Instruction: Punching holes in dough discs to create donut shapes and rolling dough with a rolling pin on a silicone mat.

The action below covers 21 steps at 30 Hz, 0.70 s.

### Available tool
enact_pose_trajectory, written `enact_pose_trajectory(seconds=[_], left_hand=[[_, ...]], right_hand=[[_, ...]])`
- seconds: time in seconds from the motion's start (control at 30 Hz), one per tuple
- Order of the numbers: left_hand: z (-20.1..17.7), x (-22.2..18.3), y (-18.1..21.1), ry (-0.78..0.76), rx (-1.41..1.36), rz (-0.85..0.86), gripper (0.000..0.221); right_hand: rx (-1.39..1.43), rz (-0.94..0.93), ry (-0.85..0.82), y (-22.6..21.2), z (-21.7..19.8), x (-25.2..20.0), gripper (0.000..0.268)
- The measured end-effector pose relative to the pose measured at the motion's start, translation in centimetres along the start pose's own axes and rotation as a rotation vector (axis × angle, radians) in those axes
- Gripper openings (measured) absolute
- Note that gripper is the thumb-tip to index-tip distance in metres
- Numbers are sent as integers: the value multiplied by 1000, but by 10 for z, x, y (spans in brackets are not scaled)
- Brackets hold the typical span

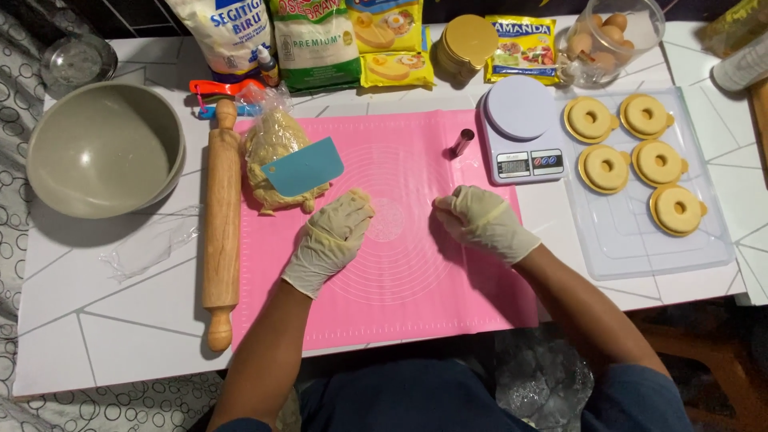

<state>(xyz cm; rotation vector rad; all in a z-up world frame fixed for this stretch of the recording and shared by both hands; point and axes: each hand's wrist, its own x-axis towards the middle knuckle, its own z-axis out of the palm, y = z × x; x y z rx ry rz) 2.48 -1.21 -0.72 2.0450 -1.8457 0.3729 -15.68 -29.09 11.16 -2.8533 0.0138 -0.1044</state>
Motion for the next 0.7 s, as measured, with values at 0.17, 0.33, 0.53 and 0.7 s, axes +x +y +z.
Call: enact_pose_trajectory(seconds=[0.17, 0.33, 0.53, 0.7], left_hand=[[-41, 18, 32, 193, -225, -296, 17], [-111, 35, 40, 310, -409, -443, 26], [-184, 40, 13, 569, -213, -619, 17], [-167, 14, -54, 683, -59, -604, 13]], right_hand=[[146, 55, -101, -14, 3, 24, 31], [330, -90, -9, -53, 0, 80, 46], [776, -152, 300, -89, 29, 144, 74], [920, -166, 266, -101, 45, 172, 71]])
